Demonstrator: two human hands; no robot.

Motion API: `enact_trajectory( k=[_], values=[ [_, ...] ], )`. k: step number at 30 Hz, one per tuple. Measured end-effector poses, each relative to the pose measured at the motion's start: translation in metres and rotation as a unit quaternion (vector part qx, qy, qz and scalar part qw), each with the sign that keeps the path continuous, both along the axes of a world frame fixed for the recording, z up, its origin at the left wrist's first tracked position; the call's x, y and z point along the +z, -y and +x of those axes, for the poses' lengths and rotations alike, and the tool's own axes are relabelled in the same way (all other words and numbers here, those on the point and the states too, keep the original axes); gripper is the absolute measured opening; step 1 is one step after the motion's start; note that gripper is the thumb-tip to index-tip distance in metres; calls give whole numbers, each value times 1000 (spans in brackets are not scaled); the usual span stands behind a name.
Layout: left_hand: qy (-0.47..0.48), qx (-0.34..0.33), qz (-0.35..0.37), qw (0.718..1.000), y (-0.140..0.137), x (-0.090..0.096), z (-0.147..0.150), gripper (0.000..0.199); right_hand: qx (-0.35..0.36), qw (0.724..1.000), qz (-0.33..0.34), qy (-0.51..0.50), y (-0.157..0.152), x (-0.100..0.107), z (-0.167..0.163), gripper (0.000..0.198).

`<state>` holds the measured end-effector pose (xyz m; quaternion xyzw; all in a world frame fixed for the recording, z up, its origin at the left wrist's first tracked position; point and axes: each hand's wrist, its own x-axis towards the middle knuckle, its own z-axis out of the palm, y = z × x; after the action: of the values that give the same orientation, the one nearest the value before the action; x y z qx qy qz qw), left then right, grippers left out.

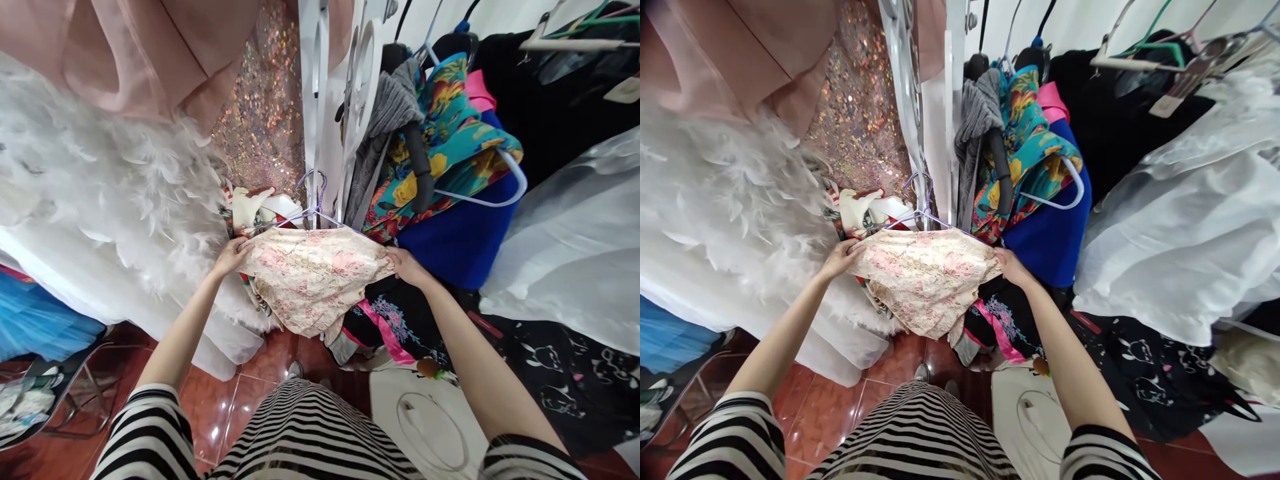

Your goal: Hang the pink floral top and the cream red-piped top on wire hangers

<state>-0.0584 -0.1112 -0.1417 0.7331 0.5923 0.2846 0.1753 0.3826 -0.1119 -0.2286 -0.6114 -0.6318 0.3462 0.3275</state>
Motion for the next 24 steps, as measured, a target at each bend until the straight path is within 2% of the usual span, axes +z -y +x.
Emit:
enact_trajectory(
  k=[6,11,15,19,21,24],
  values=[
    [46,-25,15,999,-7,-2,-3,19,-39,996,74,21,4,-13,-15,26],
    [66,-19,62,996,-14,-8,-7,15,-51,997,56,33,7,-16,-30,33],
    [50,-22,67,996,-17,-14,-10,14,-116,983,9,144,12,-7,-41,31],
    [21,-16,72,997,-19,-15,-9,15,-142,947,-23,288,29,9,-50,31],
    [9,-15,75,997,-19,-14,-8,16,-133,930,28,341,38,19,-56,33],
    [-8,-10,74,997,-19,-14,-5,19,-104,900,185,380,44,34,-71,39]
  ],
)
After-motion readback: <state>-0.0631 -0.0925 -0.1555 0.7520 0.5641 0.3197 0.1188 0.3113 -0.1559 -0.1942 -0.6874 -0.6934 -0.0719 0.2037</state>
